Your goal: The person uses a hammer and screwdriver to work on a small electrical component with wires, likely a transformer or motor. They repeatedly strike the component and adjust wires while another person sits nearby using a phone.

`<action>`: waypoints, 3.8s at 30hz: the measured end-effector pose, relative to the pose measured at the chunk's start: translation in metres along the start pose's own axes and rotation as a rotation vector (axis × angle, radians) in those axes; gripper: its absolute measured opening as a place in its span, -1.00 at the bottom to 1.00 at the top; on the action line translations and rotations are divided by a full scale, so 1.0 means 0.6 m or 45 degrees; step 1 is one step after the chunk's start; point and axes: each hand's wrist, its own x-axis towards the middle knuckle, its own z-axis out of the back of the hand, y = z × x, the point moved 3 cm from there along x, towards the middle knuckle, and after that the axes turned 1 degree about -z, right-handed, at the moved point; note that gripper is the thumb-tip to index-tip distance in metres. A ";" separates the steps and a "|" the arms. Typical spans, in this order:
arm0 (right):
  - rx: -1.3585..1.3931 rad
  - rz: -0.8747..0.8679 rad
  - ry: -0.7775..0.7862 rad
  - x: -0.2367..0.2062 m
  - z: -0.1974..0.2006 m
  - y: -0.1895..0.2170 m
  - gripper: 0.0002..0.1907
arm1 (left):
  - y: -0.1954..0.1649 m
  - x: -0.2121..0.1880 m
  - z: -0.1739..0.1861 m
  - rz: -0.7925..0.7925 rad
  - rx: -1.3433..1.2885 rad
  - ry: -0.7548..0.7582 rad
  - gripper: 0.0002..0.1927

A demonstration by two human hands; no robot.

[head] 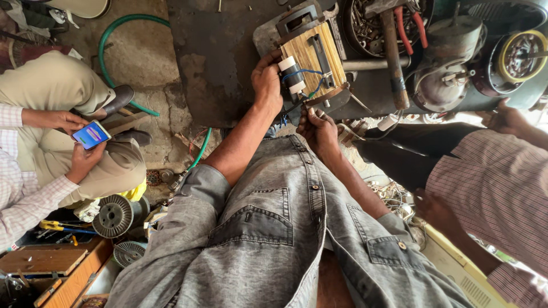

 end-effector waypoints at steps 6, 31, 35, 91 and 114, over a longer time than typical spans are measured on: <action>-1.926 1.082 -0.345 -0.030 0.020 0.190 -0.73 | -0.022 -0.023 0.004 0.237 -0.272 0.189 -0.71; -1.240 0.729 -0.062 -0.163 -0.255 0.137 -0.45 | -0.036 -0.025 0.013 0.053 -0.078 0.472 -0.55; -1.252 0.703 -0.097 -0.144 -0.313 0.113 -0.46 | -0.032 -0.017 0.021 0.079 -0.080 0.486 -0.58; -1.568 0.517 -0.275 -0.141 -0.314 0.148 -0.38 | -0.101 -0.003 0.029 0.463 0.019 0.639 -0.48; -1.651 1.074 -0.743 -0.112 -0.102 0.286 -0.51 | -0.064 -0.005 0.028 0.249 -0.026 0.724 -0.61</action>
